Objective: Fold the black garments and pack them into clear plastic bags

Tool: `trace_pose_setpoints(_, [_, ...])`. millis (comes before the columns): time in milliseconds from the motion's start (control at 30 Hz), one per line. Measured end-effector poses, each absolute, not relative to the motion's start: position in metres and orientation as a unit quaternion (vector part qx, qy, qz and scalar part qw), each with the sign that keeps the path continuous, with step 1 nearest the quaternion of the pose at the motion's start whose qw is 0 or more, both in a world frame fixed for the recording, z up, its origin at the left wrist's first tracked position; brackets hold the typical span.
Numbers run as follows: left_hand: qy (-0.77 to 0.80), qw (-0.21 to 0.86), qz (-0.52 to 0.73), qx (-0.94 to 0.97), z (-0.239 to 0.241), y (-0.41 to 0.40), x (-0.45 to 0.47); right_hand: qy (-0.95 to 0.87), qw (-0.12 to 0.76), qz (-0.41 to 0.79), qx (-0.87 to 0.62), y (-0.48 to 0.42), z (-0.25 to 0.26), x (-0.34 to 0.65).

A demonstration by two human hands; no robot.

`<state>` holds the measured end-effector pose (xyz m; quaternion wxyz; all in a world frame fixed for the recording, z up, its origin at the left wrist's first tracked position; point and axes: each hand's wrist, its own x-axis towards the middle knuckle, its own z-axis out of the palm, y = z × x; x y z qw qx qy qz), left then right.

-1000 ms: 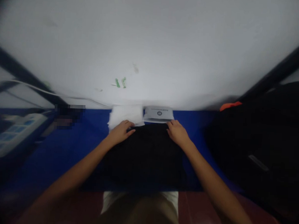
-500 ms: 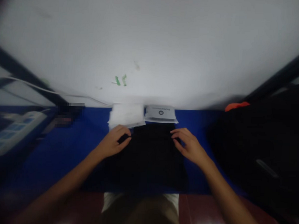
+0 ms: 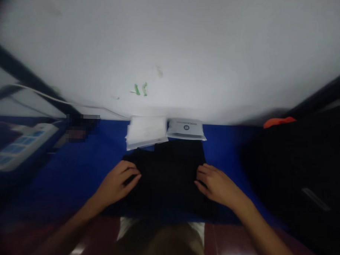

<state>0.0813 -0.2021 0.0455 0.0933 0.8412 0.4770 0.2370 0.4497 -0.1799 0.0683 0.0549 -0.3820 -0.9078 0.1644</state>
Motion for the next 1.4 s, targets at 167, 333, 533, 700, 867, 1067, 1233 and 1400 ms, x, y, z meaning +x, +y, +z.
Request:
trace_pose_setpoints(167, [0.692, 0.078, 0.201, 0.689, 0.032, -0.204, 0.052, -0.906, 0.078, 0.124, -0.397, -0.174, 0.071, 0.440])
trace_pose_setpoints(333, [0.726, 0.178, 0.145, 0.648, 0.034, -0.209, 0.039, -0.911, 0.087, 0.103, -0.391, -0.170, 0.078, 0.423])
trace_pose_setpoints(533, [0.685, 0.150, 0.195, 0.686, 0.058, -0.203, 0.046, -0.909, 0.105, 0.078, -0.397, -0.161, 0.088, 0.387])
trace_pose_setpoints(700, [0.617, 0.126, 0.309, 0.713, 0.077, -0.200, 0.074, -0.886, 0.164, 0.195, -0.386, -0.161, 0.094, 0.350])
trace_pose_setpoints(867, [0.474, 0.144, 0.394, 0.774, 0.090, -0.203, 0.125, -0.876, 0.226, 0.293, -0.309, -0.164, 0.097, 0.322])
trace_pose_setpoints(1067, [0.436, 0.173, 0.460, 0.754, 0.089, -0.194, 0.141, -0.837, 0.306, 0.292, -0.348, -0.163, 0.096, 0.369])
trace_pose_setpoints(1233, [0.534, 0.290, 0.308, 0.732, 0.065, -0.174, 0.142, -0.813, 0.306, 0.275, -0.413, -0.174, 0.076, 0.446])
trace_pose_setpoints(1400, [0.536, 0.348, 0.193, 0.745, 0.047, -0.169, 0.162, -0.821, 0.215, 0.236, -0.474, -0.188, 0.050, 0.488])
